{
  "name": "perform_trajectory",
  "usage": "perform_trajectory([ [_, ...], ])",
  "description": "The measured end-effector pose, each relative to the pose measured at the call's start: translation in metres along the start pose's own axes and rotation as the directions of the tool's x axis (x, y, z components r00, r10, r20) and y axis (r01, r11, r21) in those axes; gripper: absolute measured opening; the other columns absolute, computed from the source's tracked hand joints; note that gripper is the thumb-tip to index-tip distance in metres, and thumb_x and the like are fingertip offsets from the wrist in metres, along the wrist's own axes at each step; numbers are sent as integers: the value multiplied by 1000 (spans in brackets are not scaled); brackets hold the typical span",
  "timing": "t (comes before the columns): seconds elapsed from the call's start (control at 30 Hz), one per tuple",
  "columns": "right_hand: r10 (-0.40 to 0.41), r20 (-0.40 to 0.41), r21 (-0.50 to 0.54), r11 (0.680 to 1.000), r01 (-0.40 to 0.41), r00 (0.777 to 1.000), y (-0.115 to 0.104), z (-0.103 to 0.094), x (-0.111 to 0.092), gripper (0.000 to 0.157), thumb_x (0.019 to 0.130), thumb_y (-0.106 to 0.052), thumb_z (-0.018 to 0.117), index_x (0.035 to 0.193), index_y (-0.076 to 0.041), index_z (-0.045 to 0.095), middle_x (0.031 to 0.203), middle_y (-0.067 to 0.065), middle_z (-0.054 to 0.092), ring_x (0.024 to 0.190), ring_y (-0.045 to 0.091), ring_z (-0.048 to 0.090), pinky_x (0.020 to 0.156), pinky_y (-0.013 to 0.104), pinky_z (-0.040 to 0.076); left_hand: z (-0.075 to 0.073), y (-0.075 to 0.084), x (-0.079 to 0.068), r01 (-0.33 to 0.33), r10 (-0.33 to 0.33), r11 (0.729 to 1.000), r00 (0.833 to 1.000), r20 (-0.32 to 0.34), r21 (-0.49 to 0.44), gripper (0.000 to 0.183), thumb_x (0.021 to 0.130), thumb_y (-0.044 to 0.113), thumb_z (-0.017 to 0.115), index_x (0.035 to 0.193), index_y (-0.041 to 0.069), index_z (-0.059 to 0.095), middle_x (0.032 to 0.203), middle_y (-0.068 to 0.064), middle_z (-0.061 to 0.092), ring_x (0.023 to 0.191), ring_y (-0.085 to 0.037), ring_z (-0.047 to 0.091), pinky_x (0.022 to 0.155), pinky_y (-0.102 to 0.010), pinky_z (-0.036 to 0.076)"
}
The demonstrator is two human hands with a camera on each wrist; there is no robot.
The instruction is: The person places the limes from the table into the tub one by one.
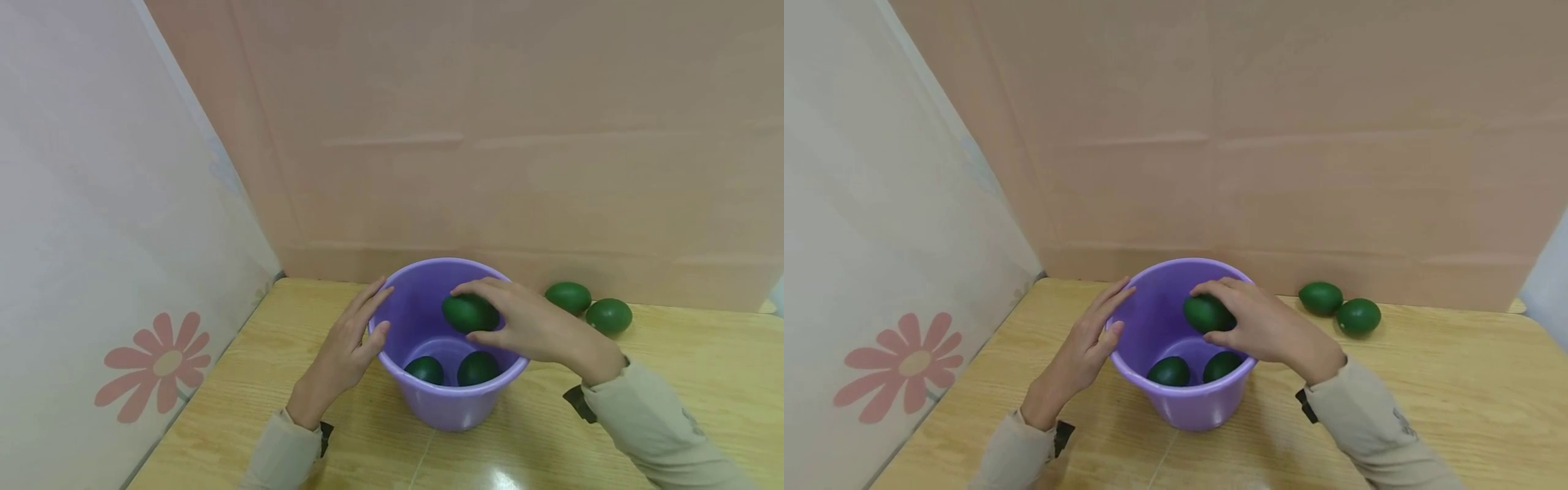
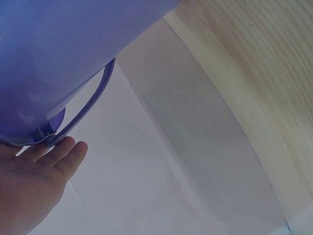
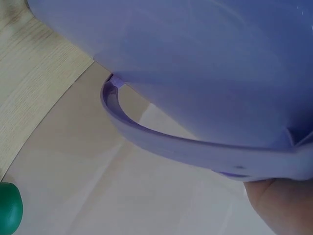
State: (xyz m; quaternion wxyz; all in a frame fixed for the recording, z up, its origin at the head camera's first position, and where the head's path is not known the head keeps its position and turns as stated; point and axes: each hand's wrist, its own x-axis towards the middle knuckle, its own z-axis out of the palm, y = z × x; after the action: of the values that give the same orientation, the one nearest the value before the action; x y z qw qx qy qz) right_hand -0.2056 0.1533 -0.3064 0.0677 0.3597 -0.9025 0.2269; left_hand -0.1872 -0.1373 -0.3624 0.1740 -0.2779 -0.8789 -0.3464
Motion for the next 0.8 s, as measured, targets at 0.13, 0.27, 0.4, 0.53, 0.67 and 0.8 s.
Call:
perform_trajectory([
  [0.13,24,30,-15,1000,-24,999,-2,0,1,52,81,-21,80,129,-11,61,127,4,65,116,27,61,93,46,52,0,-1,1,2,-2,1000,1000,1,1,52,102,29,45,152,15,41,163,1,29,149,-23,32,116,-55,33],
  [0.27,40,68,-46,998,-37,997,-5,0,1,52,83,-24,80,130,-14,61,126,4,66,117,28,60,93,47,51,0,-1,1,2,-2,1000,1000,0,0,52,101,28,45,151,13,42,163,0,29,149,-24,32,116,-55,33],
  [0.4,30,78,-70,997,-25,996,-6,0,1,52,84,-25,79,131,-13,60,126,5,66,118,30,60,94,50,51,0,0,1,1,-1,1000,1000,2,-3,52,101,26,46,151,12,42,163,-1,29,149,-25,32,116,-55,33],
  [0.53,25,77,-91,996,-18,997,-6,0,0,53,86,-24,76,135,-13,58,128,5,65,120,30,60,97,52,49,0,1,1,8,-8,1000,1000,5,-6,52,101,26,46,151,13,42,163,-1,29,149,-24,31,117,-54,33],
  [0.67,9,67,-104,995,-2,998,-5,1,-1,53,88,-25,75,137,-13,57,129,5,65,121,29,60,99,52,48,0,2,1,11,-11,1000,1000,9,-7,52,101,26,47,151,13,42,163,-1,29,149,-24,31,117,-54,33],
  [0.8,3,40,-92,996,1,999,-5,1,-1,48,90,-23,72,135,-14,58,129,4,65,122,29,59,100,52,48,0,2,1,10,-10,1000,1000,9,-6,52,101,26,47,151,13,42,163,-1,29,149,-24,31,117,-54,32],
])
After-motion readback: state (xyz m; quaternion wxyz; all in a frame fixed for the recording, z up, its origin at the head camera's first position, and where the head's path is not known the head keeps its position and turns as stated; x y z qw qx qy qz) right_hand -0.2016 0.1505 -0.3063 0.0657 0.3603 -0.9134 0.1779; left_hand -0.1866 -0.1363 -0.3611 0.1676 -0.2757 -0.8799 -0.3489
